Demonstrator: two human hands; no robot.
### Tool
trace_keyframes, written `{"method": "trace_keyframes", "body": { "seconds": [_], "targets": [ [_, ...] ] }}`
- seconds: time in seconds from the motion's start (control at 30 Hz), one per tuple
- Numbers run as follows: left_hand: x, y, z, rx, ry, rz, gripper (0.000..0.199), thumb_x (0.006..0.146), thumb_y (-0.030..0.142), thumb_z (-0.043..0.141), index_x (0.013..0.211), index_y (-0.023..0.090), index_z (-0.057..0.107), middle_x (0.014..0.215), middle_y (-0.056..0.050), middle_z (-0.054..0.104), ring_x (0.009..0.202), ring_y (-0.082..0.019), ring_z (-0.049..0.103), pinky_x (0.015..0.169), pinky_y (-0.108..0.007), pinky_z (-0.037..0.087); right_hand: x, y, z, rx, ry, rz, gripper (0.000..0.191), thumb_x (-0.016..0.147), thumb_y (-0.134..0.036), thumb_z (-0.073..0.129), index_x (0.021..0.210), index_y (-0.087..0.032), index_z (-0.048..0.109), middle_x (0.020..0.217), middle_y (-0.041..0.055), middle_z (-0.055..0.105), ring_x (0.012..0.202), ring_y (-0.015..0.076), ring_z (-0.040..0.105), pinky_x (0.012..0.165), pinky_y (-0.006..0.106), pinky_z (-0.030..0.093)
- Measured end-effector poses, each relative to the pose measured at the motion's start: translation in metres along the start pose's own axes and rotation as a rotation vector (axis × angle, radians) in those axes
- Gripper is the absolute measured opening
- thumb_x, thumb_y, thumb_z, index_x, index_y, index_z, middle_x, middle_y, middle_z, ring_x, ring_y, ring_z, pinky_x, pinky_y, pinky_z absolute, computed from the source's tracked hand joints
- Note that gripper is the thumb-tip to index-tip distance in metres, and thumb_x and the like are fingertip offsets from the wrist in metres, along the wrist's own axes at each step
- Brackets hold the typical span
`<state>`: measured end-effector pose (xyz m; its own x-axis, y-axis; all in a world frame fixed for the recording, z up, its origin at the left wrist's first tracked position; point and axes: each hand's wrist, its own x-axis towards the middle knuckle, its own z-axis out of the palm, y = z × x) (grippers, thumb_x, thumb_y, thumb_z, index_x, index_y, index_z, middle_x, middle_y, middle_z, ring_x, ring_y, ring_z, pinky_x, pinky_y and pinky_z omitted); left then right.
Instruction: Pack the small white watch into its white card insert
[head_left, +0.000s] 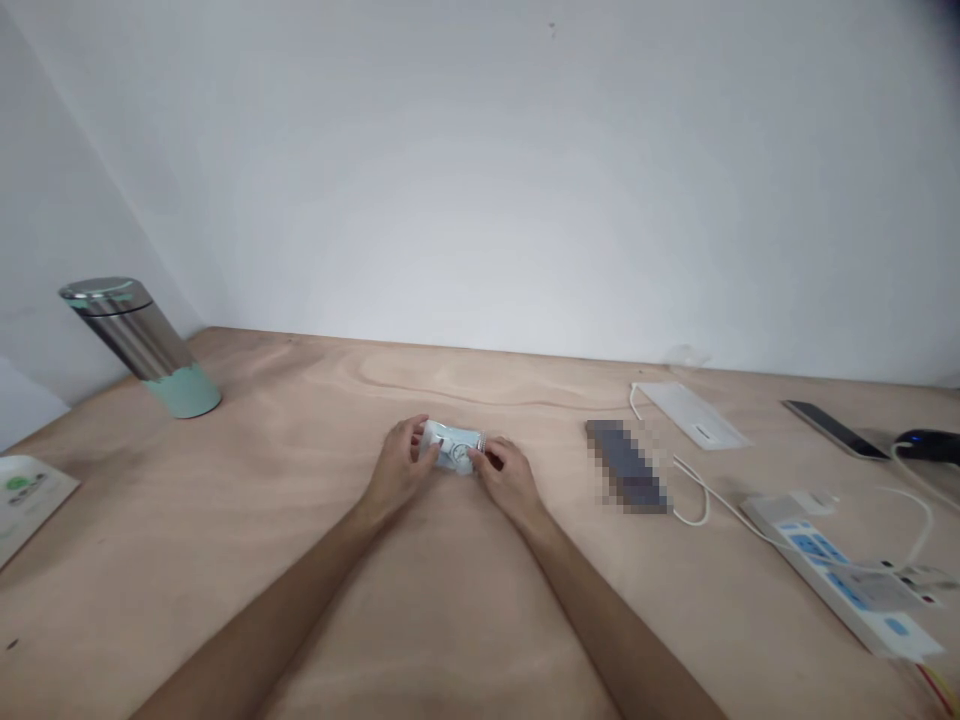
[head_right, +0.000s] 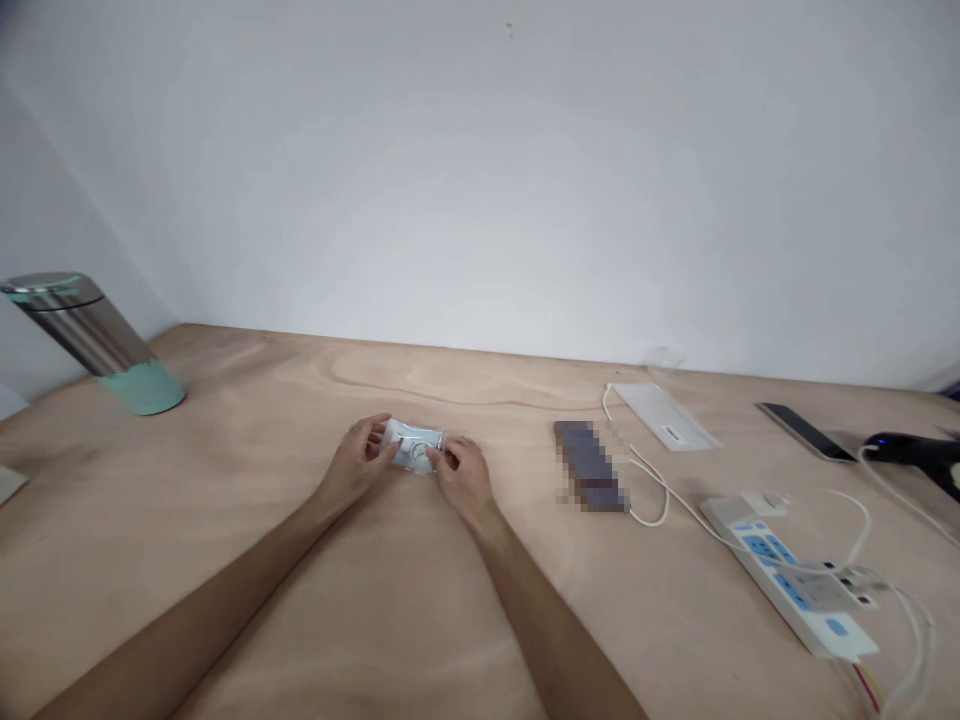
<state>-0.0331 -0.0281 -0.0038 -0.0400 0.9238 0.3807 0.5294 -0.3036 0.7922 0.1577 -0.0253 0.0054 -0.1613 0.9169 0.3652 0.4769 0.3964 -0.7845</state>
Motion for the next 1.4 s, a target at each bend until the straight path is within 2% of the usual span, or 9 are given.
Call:
{"method": "trace_keyframes", "body": {
  "seconds": [0.1, 0.27, 0.47, 0.57, 0.67, 0.87, 1.07, 1.23, 1.4],
  "targets": [
    [0.002, -0.004, -0.001, 0.132, 0.010, 0.043, 0.043, 0.081, 0.036, 0.057, 0.119, 0.016, 0.053, 0.101, -0.009, 0.058, 0.090, -0.022, 0.055, 0.083, -0.040, 0.048, -0.001, 0.004, 0.002, 0.048, 0.018, 0.066, 0.022, 0.081, -0.033, 0.056, 0.093, -0.018, 0.067, 0.085, 0.0042, 0.066, 0.078, 0.0179, 0.059, 0.074, 0.029, 0.046],
    [0.003, -0.004, -0.001, 0.295, -0.006, 0.044, 0.038, 0.081, 0.035, 0.058, 0.113, 0.015, 0.057, 0.091, -0.007, 0.059, 0.083, -0.022, 0.056, 0.084, -0.042, 0.046, -0.004, 0.007, 0.003, 0.091, 0.020, 0.169, 0.047, 0.080, -0.030, 0.056, 0.126, -0.021, 0.048, 0.076, -0.0011, 0.065, 0.068, 0.0164, 0.060, 0.068, 0.028, 0.048],
    [0.001, -0.004, -0.002, 0.273, 0.018, 0.082, 0.035, 0.081, 0.031, 0.058, 0.113, 0.018, 0.054, 0.101, -0.007, 0.057, 0.084, -0.020, 0.057, 0.079, -0.036, 0.047, -0.003, 0.005, 0.003, -0.104, -0.021, -0.074, 0.021, 0.084, -0.020, 0.049, 0.094, -0.023, 0.067, 0.093, 0.0028, 0.070, 0.087, 0.0185, 0.062, 0.084, 0.032, 0.045],
    [0.002, -0.004, -0.002, 0.299, -0.030, 0.115, 0.017, 0.084, 0.028, 0.054, 0.096, 0.019, 0.060, 0.096, -0.006, 0.057, 0.084, -0.020, 0.057, 0.077, -0.035, 0.046, -0.004, 0.006, 0.004, -0.153, -0.026, -0.160, 0.032, 0.076, -0.008, 0.047, 0.097, -0.021, 0.068, 0.096, 0.0033, 0.070, 0.090, 0.0185, 0.061, 0.088, 0.033, 0.043],
    [0.003, -0.004, -0.004, 0.335, -0.059, 0.153, 0.013, 0.085, 0.025, 0.051, 0.090, 0.018, 0.061, 0.089, -0.005, 0.059, 0.083, -0.020, 0.057, 0.079, -0.035, 0.045, -0.004, 0.009, 0.005, -0.184, -0.079, -0.219, 0.045, 0.071, -0.001, 0.045, 0.106, -0.020, 0.066, 0.099, 0.0049, 0.068, 0.093, 0.0189, 0.059, 0.089, 0.034, 0.042],
    [0.004, -0.001, -0.009, 0.282, -0.106, 0.205, 0.017, 0.084, 0.019, 0.049, 0.093, 0.018, 0.064, 0.085, -0.006, 0.062, 0.086, -0.021, 0.057, 0.082, -0.036, 0.045, -0.005, 0.012, 0.003, -0.284, -0.032, -0.138, 0.031, 0.083, -0.011, 0.052, 0.102, -0.026, 0.071, 0.093, 0.0076, 0.062, 0.089, 0.0204, 0.055, 0.083, 0.034, 0.047],
    [0.002, 0.000, -0.006, 0.115, -0.061, 0.109, 0.025, 0.084, 0.031, 0.052, 0.105, 0.018, 0.058, 0.101, -0.008, 0.062, 0.090, -0.021, 0.058, 0.081, -0.037, 0.048, -0.004, 0.012, 0.002, -0.321, 0.001, -0.207, 0.032, 0.083, -0.010, 0.051, 0.103, -0.026, 0.070, 0.127, 0.0059, 0.054, 0.111, 0.0220, 0.049, 0.094, 0.038, 0.042],
    [0.001, 0.003, -0.007, -0.133, -0.004, -0.057, 0.033, 0.083, 0.034, 0.052, 0.111, 0.017, 0.049, 0.112, -0.011, 0.057, 0.093, -0.020, 0.060, 0.079, -0.036, 0.051, -0.003, 0.009, 0.001, -0.276, -0.041, -0.189, 0.030, 0.084, -0.010, 0.050, 0.104, -0.023, 0.067, 0.110, 0.0037, 0.068, 0.100, 0.0195, 0.058, 0.091, 0.036, 0.043],
    [0.000, 0.009, -0.009, -0.177, -0.016, -0.085, 0.033, 0.081, 0.025, 0.051, 0.113, 0.018, 0.046, 0.113, -0.011, 0.056, 0.098, -0.020, 0.059, 0.083, -0.039, 0.050, -0.001, 0.011, 0.001, -0.234, -0.030, -0.129, 0.031, 0.085, -0.010, 0.048, 0.107, -0.023, 0.065, 0.105, 0.0031, 0.069, 0.097, 0.0191, 0.059, 0.089, 0.033, 0.042]
  ]
}}
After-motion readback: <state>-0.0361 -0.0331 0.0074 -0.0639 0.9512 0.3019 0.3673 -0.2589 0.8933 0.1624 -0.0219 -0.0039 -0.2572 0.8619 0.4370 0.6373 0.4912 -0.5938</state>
